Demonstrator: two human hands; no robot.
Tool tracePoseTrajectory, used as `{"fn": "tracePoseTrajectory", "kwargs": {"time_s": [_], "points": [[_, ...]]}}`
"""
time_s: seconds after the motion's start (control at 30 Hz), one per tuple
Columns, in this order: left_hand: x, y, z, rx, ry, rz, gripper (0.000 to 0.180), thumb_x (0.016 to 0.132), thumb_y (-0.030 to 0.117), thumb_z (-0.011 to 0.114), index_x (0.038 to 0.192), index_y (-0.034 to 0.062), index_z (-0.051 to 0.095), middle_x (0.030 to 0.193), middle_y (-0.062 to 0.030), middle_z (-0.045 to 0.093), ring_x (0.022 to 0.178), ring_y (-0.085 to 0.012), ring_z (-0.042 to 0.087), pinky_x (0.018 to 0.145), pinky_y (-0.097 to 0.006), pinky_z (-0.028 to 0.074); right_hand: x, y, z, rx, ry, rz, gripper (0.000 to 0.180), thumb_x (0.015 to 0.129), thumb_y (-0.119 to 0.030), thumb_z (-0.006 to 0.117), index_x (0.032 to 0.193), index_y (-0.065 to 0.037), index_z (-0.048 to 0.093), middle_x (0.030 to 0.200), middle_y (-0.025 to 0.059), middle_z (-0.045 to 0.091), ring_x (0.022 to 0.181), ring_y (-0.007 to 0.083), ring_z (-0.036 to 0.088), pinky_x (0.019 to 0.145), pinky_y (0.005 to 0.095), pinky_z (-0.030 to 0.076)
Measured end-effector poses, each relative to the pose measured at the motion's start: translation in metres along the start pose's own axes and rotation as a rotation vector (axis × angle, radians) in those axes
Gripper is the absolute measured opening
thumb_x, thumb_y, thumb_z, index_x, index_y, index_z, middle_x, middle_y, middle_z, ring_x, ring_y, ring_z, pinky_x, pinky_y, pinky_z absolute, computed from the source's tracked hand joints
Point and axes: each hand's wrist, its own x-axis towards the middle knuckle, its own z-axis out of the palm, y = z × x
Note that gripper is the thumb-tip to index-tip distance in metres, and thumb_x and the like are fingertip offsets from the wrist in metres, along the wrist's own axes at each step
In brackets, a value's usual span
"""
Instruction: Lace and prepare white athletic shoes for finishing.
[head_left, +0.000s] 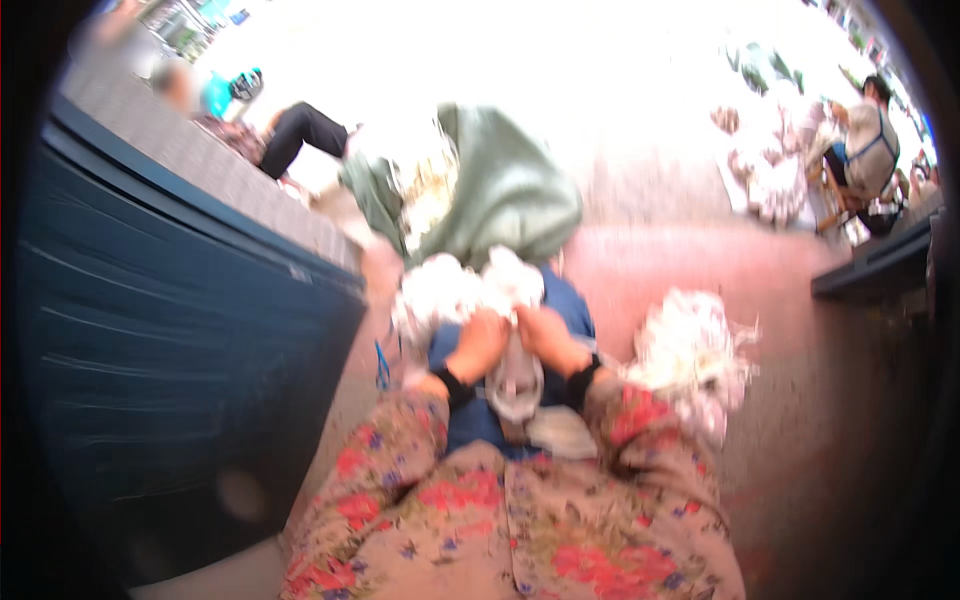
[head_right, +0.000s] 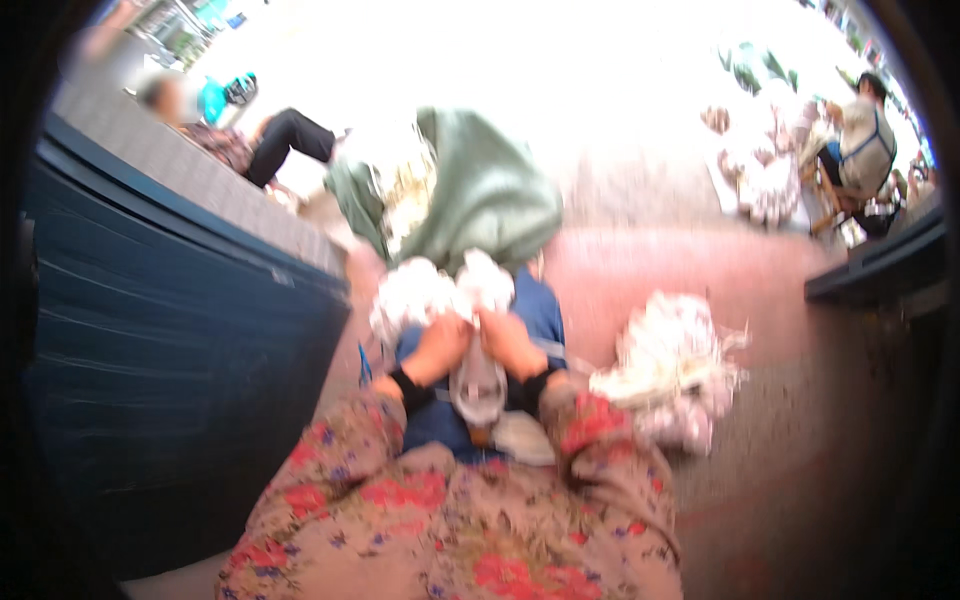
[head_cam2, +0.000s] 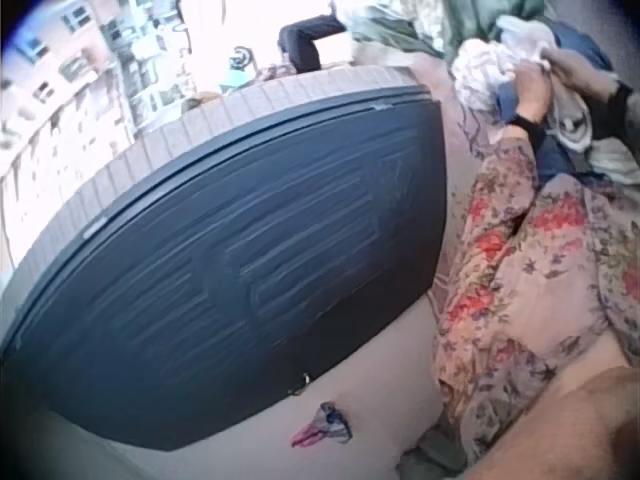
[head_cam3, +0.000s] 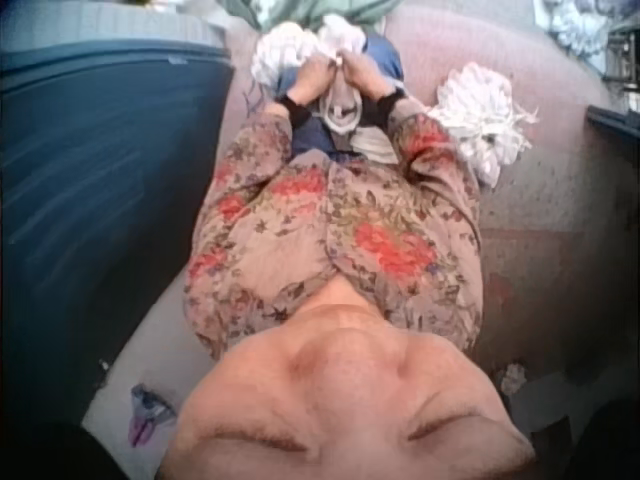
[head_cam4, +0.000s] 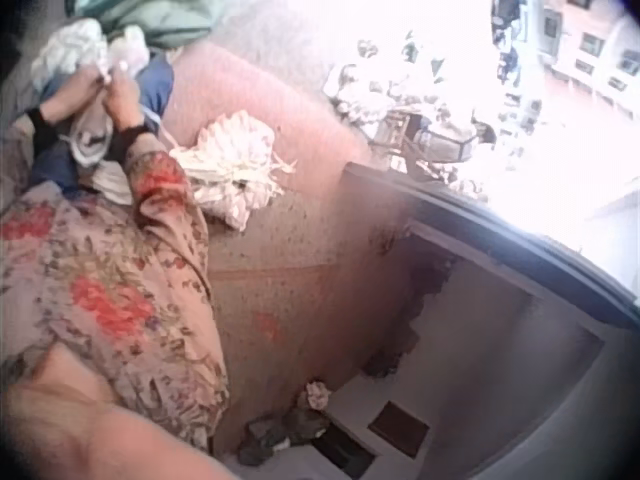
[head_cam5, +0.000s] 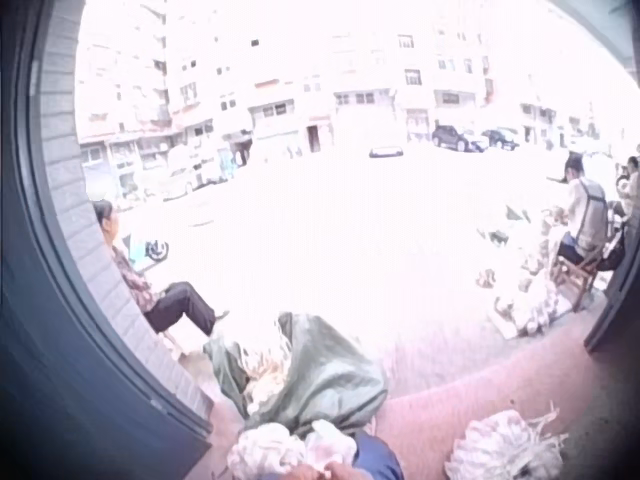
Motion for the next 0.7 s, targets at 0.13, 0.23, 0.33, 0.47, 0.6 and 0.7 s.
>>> {"fn": "tracePoseTrajectory", "kwargs": {"time_s": [0.13,0.23,0.33,0.47,0.6,0.7], "points": [[0.004,0.018,-0.014,0.127,-0.035,0.225,0.008,0.069,0.009,0.053,0.067,0.0007,0.054,0.069,-0.0182,0.053,0.069,-0.0349,0.052,0.061,-0.043,0.042,-0.011,-0.015,-0.006,-0.003,0.022,0.077,0.02,0.075,-0.009,0.048,0.094,-0.005,0.05,0.076,0.0193,0.055,0.074,0.0375,0.054,0.064,0.0442,0.042],[0.011,0.003,-0.025,0.125,-0.115,0.256,0.008,0.07,0.009,0.054,0.072,0.0014,0.053,0.074,-0.0163,0.053,0.076,-0.033,0.052,0.066,-0.042,0.042,-0.012,-0.024,-0.015,-0.045,0.081,0.01,0.027,0.074,-0.012,0.051,0.1,-0.006,0.047,0.09,0.0177,0.054,0.08,0.0365,0.053,0.066,0.0427,0.043],[0.014,0.002,-0.052,0.292,-0.143,0.255,0.008,0.069,0.006,0.053,0.074,0.0014,0.054,0.074,-0.0163,0.053,0.076,-0.0334,0.052,0.065,-0.042,0.042,-0.019,-0.016,-0.017,-0.066,0.056,0.023,0.033,0.073,-0.015,0.054,0.103,-0.006,0.045,0.095,0.017,0.052,0.082,0.0365,0.053,0.067,0.0431,0.043],[-0.016,-0.113,-0.088,0.449,0.229,0.056,0.013,0.067,0.007,0.052,0.078,-0.0004,0.054,0.075,-0.0176,0.055,0.072,-0.0337,0.055,0.06,-0.041,0.044,-0.039,-0.013,-0.038,-0.011,-0.1,0.167,0.031,0.074,-0.018,0.059,0.1,-0.005,0.049,0.083,0.0174,0.057,0.076,0.0364,0.055,0.065,0.0412,0.044],[-0.081,-0.125,-0.246,0.525,0.547,-0.669,0.015,0.083,0.011,0.038,0.079,-0.0003,0.047,0.071,-0.0204,0.055,0.068,-0.0369,0.056,0.059,-0.045,0.045,-0.076,0.005,-0.077,0.245,-0.089,0.25,0.027,0.074,-0.021,0.062,0.093,-0.003,0.057,0.074,0.0123,0.06,0.069,0.0211,0.057,0.062,0.0301,0.045],[-0.156,-0.201,-0.339,0.638,1.054,-0.804,0.017,0.085,0.01,0.038,0.081,-0.0028,0.048,0.077,-0.0203,0.056,0.075,-0.0344,0.057,0.062,-0.038,0.046,-0.104,0.047,-0.09,0.652,0.021,0.382,0.02,0.077,-0.018,0.06,0.088,-0.002,0.059,0.074,0.0015,0.059,0.068,0.0066,0.052,0.06,0.0222,0.043]]}}
